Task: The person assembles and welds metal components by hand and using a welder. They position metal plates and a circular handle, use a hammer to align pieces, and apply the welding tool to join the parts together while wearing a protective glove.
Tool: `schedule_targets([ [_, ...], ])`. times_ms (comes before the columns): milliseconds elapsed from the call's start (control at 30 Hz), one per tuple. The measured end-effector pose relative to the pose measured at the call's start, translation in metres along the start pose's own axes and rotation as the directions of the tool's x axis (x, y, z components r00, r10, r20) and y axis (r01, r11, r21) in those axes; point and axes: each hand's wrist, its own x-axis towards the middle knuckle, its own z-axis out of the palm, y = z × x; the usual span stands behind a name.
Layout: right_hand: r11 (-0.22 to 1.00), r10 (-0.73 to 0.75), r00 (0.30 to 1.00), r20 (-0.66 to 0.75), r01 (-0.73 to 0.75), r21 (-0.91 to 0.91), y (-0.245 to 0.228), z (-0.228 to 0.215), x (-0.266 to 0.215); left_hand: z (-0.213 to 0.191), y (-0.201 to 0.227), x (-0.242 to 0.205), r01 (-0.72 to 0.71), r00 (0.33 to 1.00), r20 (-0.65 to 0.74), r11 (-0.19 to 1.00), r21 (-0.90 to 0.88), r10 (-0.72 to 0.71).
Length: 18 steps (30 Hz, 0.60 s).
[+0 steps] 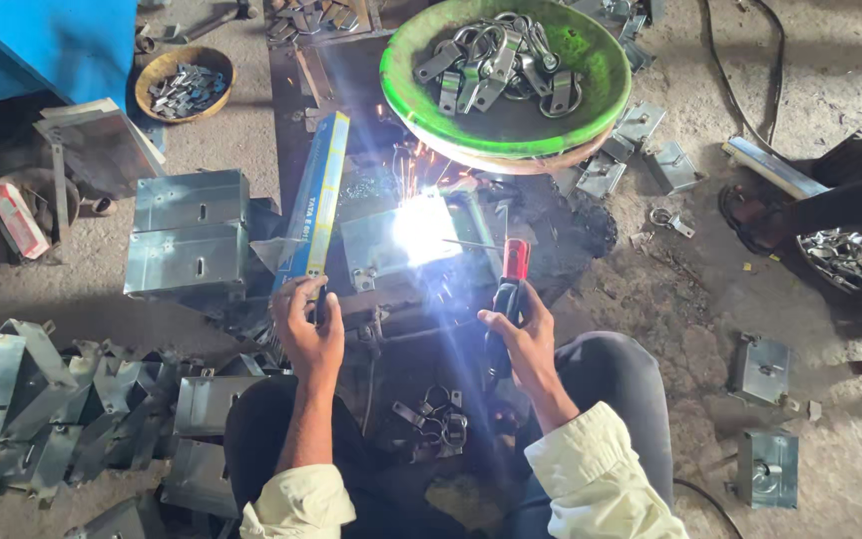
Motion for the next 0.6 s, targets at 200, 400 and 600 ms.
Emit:
schedule_targets([
  [200,0.987,-0.074,0.997,0.001,0.073,-0.140,-0.001,-0.003,0.002,0.001,0.002,-0.003,0.006,1.000,0.000,1.000,0.020,-0.006],
  [400,0.997,-0.032,0.999,0.020,0.033,-0.075,-0.006,-0.003,0.002,0.003,-0.001,-0.002,-0.005,1.000,-0.005,1.000,0.005,0.005],
  [600,0.999,0.039,0.999,0.037,-0.038,-0.014,-0.009,-0.005,0.002,0.009,-0.005,-0.002,-0.004,1.000,-0.012,1.000,0.001,0.004],
])
